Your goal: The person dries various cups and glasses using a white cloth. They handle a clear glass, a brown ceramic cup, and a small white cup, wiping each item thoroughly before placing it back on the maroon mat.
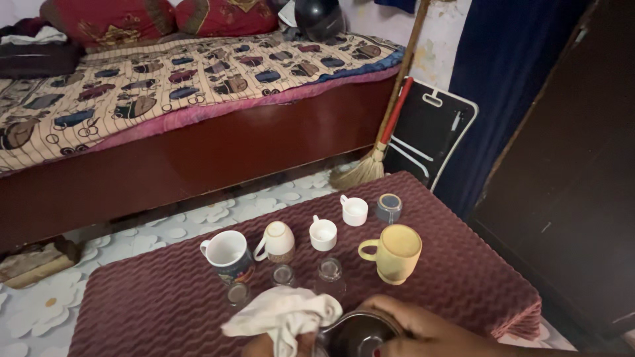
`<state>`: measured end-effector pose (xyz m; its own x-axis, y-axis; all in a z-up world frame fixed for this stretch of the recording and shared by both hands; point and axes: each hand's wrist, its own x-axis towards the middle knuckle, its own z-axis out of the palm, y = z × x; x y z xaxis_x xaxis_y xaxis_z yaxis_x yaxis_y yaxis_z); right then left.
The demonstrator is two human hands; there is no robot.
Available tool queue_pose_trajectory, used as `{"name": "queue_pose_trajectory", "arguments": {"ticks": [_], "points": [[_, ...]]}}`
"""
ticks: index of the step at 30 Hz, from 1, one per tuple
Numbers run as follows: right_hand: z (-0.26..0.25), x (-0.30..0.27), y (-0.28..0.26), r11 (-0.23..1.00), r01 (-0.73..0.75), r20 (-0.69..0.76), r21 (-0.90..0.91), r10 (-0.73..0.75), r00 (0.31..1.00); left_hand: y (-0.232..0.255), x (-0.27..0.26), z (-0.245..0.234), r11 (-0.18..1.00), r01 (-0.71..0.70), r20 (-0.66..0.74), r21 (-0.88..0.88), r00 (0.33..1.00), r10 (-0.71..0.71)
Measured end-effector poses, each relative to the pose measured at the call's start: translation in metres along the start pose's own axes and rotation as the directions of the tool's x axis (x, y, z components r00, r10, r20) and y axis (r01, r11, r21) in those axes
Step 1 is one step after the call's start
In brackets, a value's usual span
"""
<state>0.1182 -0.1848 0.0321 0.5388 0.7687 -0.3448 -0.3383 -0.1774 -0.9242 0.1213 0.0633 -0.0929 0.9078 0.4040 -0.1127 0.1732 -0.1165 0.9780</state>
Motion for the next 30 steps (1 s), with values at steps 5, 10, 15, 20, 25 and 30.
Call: {"name": "queue_pose_trajectory", "arguments": {"ticks": [5,10,15,20,25,30], "points": [[0.006,-0.003,-0.003,1.000,0.026,-0.035,-0.018,-0.026,0.999,0.002,0.006,-0.013,0.999,0.012,-0.116,-0.034,0.993,-0.016],[0.012,-0.003,-0.010,0.997,-0.053,-0.074,-0.059,0.048,0.996,0.001,0.003,0.002,1.000,-0.012,-0.001,0.012,1.000,0.012],[0.014,-0.004,-0.010,0.998,-0.009,-0.077,-0.064,0.004,0.997,-0.002,-0.005,0.004,1.000,-0.019,0.118,0.012,0.993,0.017],[0.012,-0.009,-0.008,0.998,-0.045,-0.076,-0.042,0.041,0.996,0.002,-0.012,-0.007,0.999,-0.025,0.168,-0.045,0.985,0.033],[0.012,-0.006,-0.013,0.978,0.121,0.001,-0.172,-0.123,0.992,0.013,-0.025,-0.023,0.985,-0.039,0.161,-0.170,0.985,0.067],[0.026,-0.009,-0.022,0.945,-0.073,-0.094,0.319,0.109,0.990,0.036,-0.031,-0.038,0.937,-0.088,0.059,-0.339,0.992,0.114]]}}
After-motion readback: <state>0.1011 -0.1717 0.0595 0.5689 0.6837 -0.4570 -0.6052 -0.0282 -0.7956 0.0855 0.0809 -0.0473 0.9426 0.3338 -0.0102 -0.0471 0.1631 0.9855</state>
